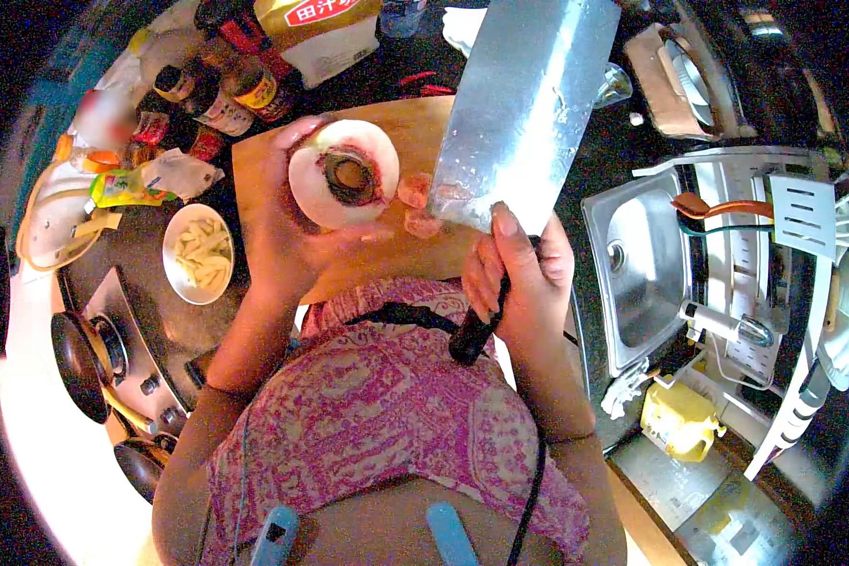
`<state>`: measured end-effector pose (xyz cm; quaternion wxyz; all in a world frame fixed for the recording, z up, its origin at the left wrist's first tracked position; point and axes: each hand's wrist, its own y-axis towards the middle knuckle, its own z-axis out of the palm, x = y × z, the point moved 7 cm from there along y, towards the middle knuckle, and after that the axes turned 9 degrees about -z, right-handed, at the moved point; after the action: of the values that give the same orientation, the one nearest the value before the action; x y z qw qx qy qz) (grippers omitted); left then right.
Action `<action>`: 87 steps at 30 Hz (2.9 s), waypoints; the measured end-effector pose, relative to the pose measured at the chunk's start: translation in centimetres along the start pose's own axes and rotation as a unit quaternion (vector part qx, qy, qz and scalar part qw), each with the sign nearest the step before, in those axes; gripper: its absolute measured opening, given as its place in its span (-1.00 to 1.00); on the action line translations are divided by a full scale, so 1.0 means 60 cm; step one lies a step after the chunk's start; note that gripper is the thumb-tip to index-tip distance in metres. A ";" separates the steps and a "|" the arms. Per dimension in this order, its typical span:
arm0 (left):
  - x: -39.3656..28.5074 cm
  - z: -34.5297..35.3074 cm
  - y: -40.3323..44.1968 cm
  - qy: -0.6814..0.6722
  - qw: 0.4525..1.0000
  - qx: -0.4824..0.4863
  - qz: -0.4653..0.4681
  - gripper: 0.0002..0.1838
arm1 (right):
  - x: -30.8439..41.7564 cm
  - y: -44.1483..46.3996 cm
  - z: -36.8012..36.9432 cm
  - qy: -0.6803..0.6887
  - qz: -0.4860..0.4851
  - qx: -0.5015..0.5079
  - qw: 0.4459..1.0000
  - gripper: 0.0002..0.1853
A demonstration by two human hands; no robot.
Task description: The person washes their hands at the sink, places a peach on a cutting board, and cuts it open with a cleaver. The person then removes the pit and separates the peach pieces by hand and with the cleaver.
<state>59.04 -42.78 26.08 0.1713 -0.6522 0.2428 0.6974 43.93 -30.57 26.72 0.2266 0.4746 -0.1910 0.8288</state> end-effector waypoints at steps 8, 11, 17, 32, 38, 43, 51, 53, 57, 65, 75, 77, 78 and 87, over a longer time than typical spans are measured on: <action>-0.041 0.020 -0.022 0.088 0.994 -0.030 0.050 0.04 | 0.028 -0.019 0.020 -0.028 -0.029 0.030 0.999 -0.86; -0.052 0.028 -0.026 0.092 0.994 -0.019 0.059 0.02 | 0.031 -0.020 0.030 -0.032 -0.069 0.052 0.996 -0.89; -0.042 0.036 -0.042 0.027 0.999 -0.025 0.038 0.00 | 0.039 -0.022 0.043 -0.066 -0.143 0.095 0.983 -0.94; -0.012 0.038 -0.053 -0.025 0.999 -0.038 0.001 0.02 | 0.023 -0.014 0.034 -0.157 -0.197 0.103 0.962 -0.89; -0.018 0.036 -0.060 0.062 0.993 -0.084 0.063 0.01 | 0.022 -0.017 0.035 -0.192 -0.212 0.083 0.955 -0.88; -0.030 0.031 -0.051 0.090 0.990 -0.087 0.058 -0.02 | 0.017 -0.014 0.026 -0.191 -0.217 0.085 0.954 -0.92; -0.030 0.027 -0.036 0.084 0.993 -0.063 0.052 -0.06 | -0.003 -0.010 0.028 -0.144 -0.163 0.076 0.973 -0.90; -0.019 0.024 -0.033 0.046 0.997 -0.046 0.031 -0.07 | -0.006 -0.005 0.030 -0.142 -0.140 0.095 0.975 -0.90; -0.022 0.016 -0.024 0.071 0.997 -0.005 -0.010 -0.11 | -0.015 0.009 0.027 -0.150 -0.115 0.141 0.972 -0.90; 0.002 0.014 -0.017 -0.010 0.996 0.048 -0.075 -0.13 | -0.026 0.013 0.033 -0.147 -0.066 0.136 0.978 -0.89; 0.013 0.006 -0.014 -0.031 0.993 0.095 -0.062 -0.11 | -0.032 0.012 0.039 -0.086 -0.044 0.209 0.973 -0.88; 0.021 0.006 -0.015 -0.055 0.991 0.099 -0.069 -0.12 | -0.038 0.008 0.034 -0.090 -0.042 0.180 0.979 -0.88; 0.023 0.007 -0.016 -0.078 0.989 0.102 -0.077 -0.12 | -0.042 0.006 0.029 -0.094 -0.040 0.151 0.983 -0.88; 0.045 0.022 -0.030 -0.137 0.981 0.050 -0.131 -0.16 | -0.027 0.002 0.041 -0.225 -0.226 0.189 0.929 -0.87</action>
<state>58.69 -40.77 23.22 0.3250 -0.5670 0.1639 0.7389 46.30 -32.30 26.43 0.2649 0.7131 0.0355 0.6482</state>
